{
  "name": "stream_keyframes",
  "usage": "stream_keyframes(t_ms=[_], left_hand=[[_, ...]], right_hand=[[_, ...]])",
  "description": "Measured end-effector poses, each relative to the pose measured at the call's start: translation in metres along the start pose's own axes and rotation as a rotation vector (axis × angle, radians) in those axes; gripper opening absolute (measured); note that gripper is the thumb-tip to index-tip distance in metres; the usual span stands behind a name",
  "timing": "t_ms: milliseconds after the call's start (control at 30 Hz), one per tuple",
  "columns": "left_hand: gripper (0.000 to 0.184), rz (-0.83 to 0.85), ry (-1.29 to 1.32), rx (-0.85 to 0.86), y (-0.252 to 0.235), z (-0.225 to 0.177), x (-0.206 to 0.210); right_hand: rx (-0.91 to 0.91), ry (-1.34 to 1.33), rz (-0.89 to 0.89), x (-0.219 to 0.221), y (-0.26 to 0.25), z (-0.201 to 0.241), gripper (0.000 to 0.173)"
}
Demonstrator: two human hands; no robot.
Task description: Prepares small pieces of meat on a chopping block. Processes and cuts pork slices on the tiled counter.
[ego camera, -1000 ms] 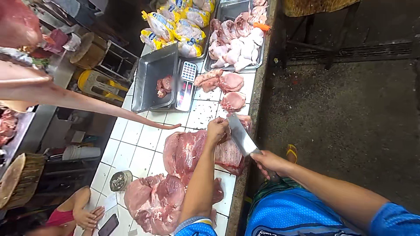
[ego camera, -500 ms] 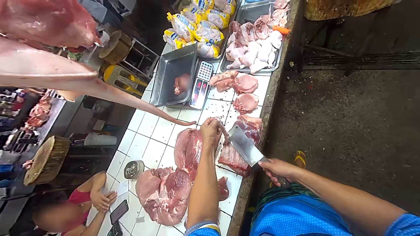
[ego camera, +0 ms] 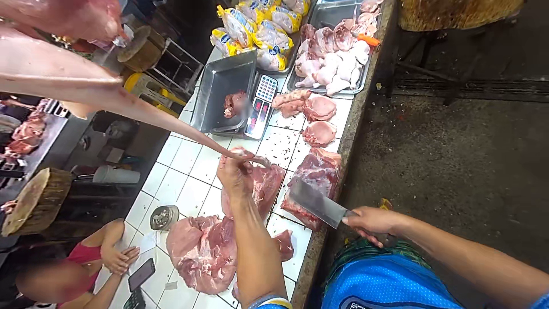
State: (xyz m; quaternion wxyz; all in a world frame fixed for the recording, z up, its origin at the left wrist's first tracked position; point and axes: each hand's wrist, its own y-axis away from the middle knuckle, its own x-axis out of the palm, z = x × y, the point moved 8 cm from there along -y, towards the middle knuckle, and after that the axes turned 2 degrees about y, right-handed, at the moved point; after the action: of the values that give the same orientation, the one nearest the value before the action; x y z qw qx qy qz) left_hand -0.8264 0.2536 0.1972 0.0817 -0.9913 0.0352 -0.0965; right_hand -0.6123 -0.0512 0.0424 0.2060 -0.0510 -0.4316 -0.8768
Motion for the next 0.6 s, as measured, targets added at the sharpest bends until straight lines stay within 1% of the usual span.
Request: stream_keyframes(t_ms=[67, 133, 167, 200, 233, 267, 300, 333, 367, 400, 500, 533, 600], left_hand=[[0.010, 0.039, -0.062, 0.052, 0.004, -0.024, 0.010], [0.008, 0.103, -0.329, 0.069, 0.022, -0.030, 0.021], [0.014, 0.173, -0.515, 0.054, 0.039, -0.022, 0.027], [0.018, 0.277, -0.706, 0.026, 0.062, -0.006, 0.034], [0.018, 0.415, -0.848, -0.007, 0.086, 0.020, 0.040], [0.020, 0.579, -0.958, -0.049, 0.110, 0.055, 0.044], [0.026, 0.738, -1.031, -0.101, 0.136, 0.090, 0.044], [0.030, 0.837, -1.039, -0.141, 0.160, 0.115, 0.042], [0.031, 0.827, -1.007, -0.165, 0.173, 0.125, 0.038], [0.029, 0.722, -0.981, -0.179, 0.174, 0.124, 0.032], [0.027, 0.277, -1.062, -0.215, 0.144, 0.106, 0.009], [0.028, 0.172, -1.109, -0.185, 0.131, 0.106, 0.005], [0.033, 0.049, -1.207, -0.092, 0.109, 0.116, 0.004]], right_hand=[[-0.003, -0.034, -0.070, 0.002, 0.009, -0.010, 0.039], [-0.024, -0.129, -0.200, -0.002, 0.016, -0.021, 0.037], [-0.039, -0.188, -0.264, -0.005, 0.019, -0.027, 0.037], [-0.049, -0.244, -0.324, -0.009, 0.023, -0.033, 0.036], [-0.059, -0.292, -0.373, -0.013, 0.027, -0.039, 0.036], [-0.071, -0.328, -0.404, -0.019, 0.030, -0.043, 0.037], [-0.080, -0.346, -0.423, -0.026, 0.031, -0.047, 0.037], [-0.084, -0.345, -0.432, -0.032, 0.031, -0.049, 0.038], [-0.088, -0.327, -0.430, -0.038, 0.032, -0.049, 0.038], [-0.091, -0.307, -0.418, -0.043, 0.031, -0.045, 0.037], [-0.090, -0.240, -0.337, -0.046, 0.027, -0.030, 0.037], [-0.087, -0.214, -0.311, -0.046, 0.024, -0.025, 0.037], [-0.084, -0.159, -0.263, -0.047, 0.017, -0.012, 0.036]])
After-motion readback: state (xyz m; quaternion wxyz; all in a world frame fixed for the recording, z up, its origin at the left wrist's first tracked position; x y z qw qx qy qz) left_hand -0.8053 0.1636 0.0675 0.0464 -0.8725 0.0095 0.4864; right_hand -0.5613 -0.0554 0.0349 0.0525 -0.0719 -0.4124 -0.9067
